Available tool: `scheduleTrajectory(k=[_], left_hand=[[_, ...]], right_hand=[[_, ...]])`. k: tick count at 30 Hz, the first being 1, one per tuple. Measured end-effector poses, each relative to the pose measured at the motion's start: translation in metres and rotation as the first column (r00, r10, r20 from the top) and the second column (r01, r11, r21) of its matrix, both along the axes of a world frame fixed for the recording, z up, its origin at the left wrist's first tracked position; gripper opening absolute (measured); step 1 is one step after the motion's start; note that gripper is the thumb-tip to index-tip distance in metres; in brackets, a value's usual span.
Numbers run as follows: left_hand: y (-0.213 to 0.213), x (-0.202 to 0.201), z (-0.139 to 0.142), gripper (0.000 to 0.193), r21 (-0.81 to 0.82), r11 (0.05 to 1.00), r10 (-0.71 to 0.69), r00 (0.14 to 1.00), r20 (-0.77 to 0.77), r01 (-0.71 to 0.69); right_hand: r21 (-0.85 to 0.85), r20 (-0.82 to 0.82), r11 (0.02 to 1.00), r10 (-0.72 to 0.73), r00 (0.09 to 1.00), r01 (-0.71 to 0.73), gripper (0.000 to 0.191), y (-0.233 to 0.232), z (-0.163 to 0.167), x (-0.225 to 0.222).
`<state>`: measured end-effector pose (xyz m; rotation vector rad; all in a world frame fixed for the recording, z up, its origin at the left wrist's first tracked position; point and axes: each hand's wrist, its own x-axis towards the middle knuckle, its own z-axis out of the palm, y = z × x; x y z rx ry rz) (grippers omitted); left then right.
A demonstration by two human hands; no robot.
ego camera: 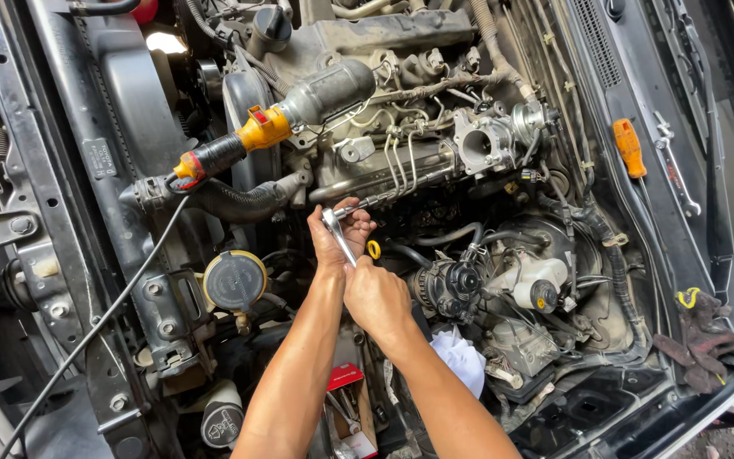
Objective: The person works in the open engine bay of a car, using a ratchet wrench with sockets to loosen and tighten bolts on the fuel rail and intake area of the engine. They reposition the wrench repeatedly, reach into the engine with their hands, and handle a white cloth resting on the engine.
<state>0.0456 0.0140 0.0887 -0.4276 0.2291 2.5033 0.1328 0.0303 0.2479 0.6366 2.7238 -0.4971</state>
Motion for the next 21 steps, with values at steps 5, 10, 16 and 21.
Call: scheduleTrajectory(k=[5, 10, 16, 21], left_hand=[[0.0, -0.001, -0.008, 0.072, 0.017, 1.0, -0.006, 0.997, 0.078, 0.005], [-0.01, -0.002, -0.008, 0.081, 0.047, 0.986, -0.163, 0.984, 0.077, 0.16], [-0.034, -0.035, 0.005, 0.069, -0.061, 0.954, -0.286, 0.951, 0.117, 0.295], [-0.029, -0.052, 0.002, 0.054, -0.239, 0.882, -0.348, 0.903, 0.251, 0.407]], right_hand=[[0.011, -0.003, 1.0, 0.006, 1.0, -0.006, 0.039, 0.001, -0.008, 0.003], [0.141, 0.018, 0.977, 0.159, 0.987, -0.16, 0.032, 0.021, 0.018, -0.049], [0.33, 0.014, 0.893, 0.319, 0.948, -0.305, 0.016, 0.033, 0.052, -0.109], [0.079, -0.021, 0.986, 0.147, 0.989, -0.145, 0.029, 0.023, 0.03, -0.042]])
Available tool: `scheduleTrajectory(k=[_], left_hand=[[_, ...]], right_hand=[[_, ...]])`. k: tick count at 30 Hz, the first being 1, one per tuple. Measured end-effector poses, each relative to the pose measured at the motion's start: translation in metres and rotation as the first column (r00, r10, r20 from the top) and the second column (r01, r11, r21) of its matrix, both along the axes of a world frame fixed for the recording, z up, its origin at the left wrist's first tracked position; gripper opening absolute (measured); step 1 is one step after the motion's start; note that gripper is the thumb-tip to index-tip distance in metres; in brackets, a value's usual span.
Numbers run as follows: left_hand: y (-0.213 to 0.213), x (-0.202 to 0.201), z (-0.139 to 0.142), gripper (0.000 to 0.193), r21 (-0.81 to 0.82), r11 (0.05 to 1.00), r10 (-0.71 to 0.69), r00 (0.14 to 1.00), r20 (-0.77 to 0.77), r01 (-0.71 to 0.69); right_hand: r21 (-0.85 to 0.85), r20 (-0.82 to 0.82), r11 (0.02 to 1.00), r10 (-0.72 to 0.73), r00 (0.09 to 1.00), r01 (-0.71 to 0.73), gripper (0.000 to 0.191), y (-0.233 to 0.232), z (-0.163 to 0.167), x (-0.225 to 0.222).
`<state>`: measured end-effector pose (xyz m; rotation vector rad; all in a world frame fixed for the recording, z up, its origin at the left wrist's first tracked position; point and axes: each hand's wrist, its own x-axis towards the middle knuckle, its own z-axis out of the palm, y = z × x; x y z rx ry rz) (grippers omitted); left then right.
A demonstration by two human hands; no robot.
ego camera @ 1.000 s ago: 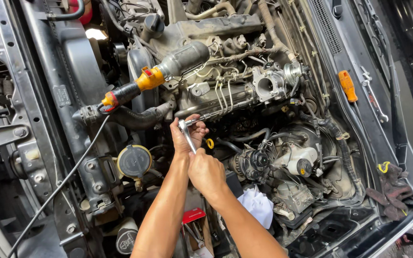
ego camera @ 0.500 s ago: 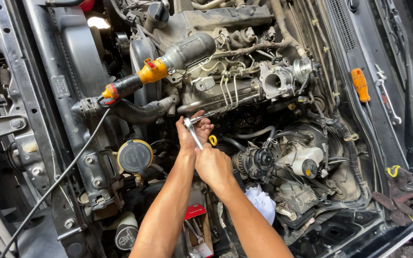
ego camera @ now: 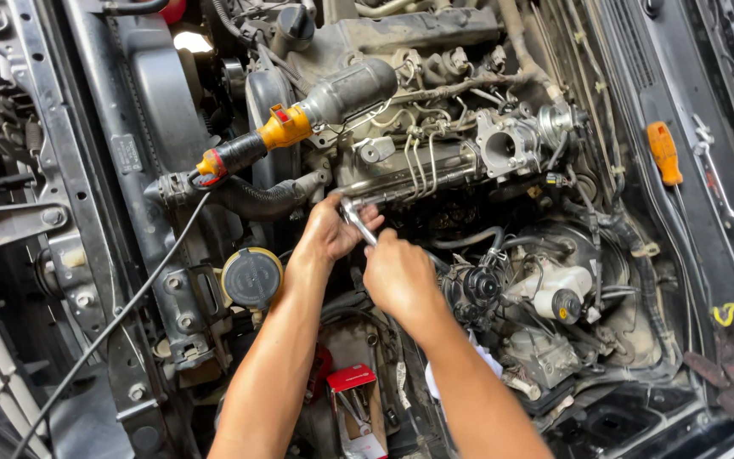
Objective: The person works in the open engine bay of a car, using a ratchet wrench with sockets to loosen and tighten bolts on the fuel rail and intake area of the engine. They reposition the wrench repeatedly, reach into the engine with their hands, and handle a white cloth resting on the engine.
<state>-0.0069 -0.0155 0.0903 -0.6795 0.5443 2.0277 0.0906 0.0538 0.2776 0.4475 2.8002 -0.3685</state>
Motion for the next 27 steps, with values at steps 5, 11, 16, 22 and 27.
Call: scheduleTrajectory(k=[5, 11, 16, 22, 27], left_hand=[[0.015, 0.006, 0.007, 0.028, -0.465, 0.882, -0.118, 0.991, -0.065, 0.075], [0.017, -0.004, 0.036, 0.015, -0.583, 0.804, -0.142, 0.99, -0.003, 0.114], [0.013, -0.001, 0.034, 0.015, -0.568, 0.816, -0.163, 0.986, -0.047, 0.108], [0.014, -0.011, 0.021, 0.019, -0.253, 0.966, -0.045, 0.998, 0.042, 0.055], [-0.006, 0.019, 0.019, 0.025, -0.212, 0.962, 0.216, 0.957, 0.195, -0.174]], right_hand=[[-0.387, 0.17, 0.884, -0.209, 0.963, 0.261, 0.048, 0.007, -0.032, 0.02], [-0.524, 0.075, 0.792, -0.324, 0.943, 0.313, 0.042, 0.007, -0.045, 0.02], [-0.491, -0.031, 0.838, -0.291, 0.956, 0.239, 0.041, 0.002, -0.045, 0.027], [-0.231, 0.069, 0.964, -0.118, 0.991, 0.131, 0.039, -0.008, -0.003, 0.003], [-0.029, -0.001, 1.0, 0.002, 1.0, -0.002, 0.028, -0.037, 0.037, 0.019]])
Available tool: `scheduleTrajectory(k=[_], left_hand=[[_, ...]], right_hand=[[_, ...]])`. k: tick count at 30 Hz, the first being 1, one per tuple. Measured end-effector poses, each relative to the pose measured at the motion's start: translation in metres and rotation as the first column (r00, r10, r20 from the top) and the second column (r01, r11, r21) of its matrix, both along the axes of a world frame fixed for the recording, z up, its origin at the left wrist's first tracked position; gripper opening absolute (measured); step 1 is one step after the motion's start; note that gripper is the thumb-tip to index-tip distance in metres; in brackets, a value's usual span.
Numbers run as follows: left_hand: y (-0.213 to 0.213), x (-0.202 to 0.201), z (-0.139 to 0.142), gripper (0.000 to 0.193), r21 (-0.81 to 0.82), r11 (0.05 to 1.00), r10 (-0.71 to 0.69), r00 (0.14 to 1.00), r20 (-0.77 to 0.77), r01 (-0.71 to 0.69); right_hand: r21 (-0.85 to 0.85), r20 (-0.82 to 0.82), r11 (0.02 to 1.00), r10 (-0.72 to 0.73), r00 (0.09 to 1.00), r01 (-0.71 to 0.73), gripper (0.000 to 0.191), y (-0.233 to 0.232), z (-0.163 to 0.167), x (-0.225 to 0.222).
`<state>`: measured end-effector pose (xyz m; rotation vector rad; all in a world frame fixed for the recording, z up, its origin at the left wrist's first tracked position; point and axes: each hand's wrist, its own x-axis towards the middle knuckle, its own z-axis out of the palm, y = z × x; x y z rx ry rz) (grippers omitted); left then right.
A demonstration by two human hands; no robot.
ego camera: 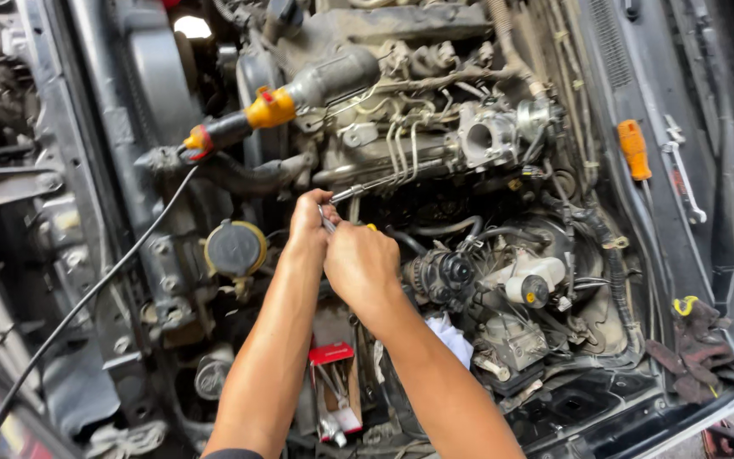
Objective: The person works in the open engine bay of a car, using a ratchet wrench with sockets to loosen and tighten bolts on the fuel rail and intake area of the engine. They reposition the wrench repeatedly, reach into the engine with their hands, and handle a white cloth resting on the engine.
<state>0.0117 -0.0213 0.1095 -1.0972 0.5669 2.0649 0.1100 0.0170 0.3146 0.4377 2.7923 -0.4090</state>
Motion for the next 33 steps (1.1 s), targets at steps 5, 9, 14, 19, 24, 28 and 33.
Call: scheduleTrajectory(k=[5, 9, 14, 19, 24, 28, 33], left_hand=[[-0.038, 0.096, 0.024, 0.032, 0.104, 0.952, 0.288, 0.958, 0.01, -0.288], [-0.056, 0.196, 0.067, 0.021, 0.131, 0.888, 0.425, 0.896, 0.132, -0.441], [-0.068, 0.282, 0.085, 0.017, 0.061, 0.951, 0.3, 0.953, 0.047, -0.303], [-0.081, 0.292, 0.045, 0.021, -0.198, 0.961, -0.243, 0.927, -0.287, 0.191], [-0.077, 0.24, 0.0, 0.015, -0.355, 0.902, -0.373, 0.856, -0.358, 0.244], [-0.072, 0.196, -0.034, 0.018, -0.363, 0.927, -0.257, 0.865, -0.431, 0.095], [-0.07, 0.17, -0.053, 0.018, -0.482, 0.875, -0.295, 0.839, -0.457, 0.045]], right_hand=[[-0.374, -0.188, 0.92, -0.2, 0.962, 0.119, 0.026, -0.003, 0.018, 0.084], [-0.793, -0.074, 0.576, -0.414, 0.907, 0.198, 0.02, 0.012, 0.022, 0.167], [-0.931, -0.1, 0.342, -0.583, 0.807, 0.131, 0.015, 0.025, -0.001, 0.222], [-0.849, -0.009, 0.515, -0.245, 0.969, 0.122, 0.014, 0.069, -0.028, 0.199], [-0.724, -0.048, 0.69, -0.072, 0.996, 0.016, 0.016, 0.081, -0.05, 0.165], [-0.915, -0.112, 0.404, -0.259, 0.959, 0.003, 0.016, 0.076, -0.079, 0.152], [-0.955, -0.04, 0.287, -0.362, 0.931, 0.071, 0.014, 0.082, -0.118, 0.145]])
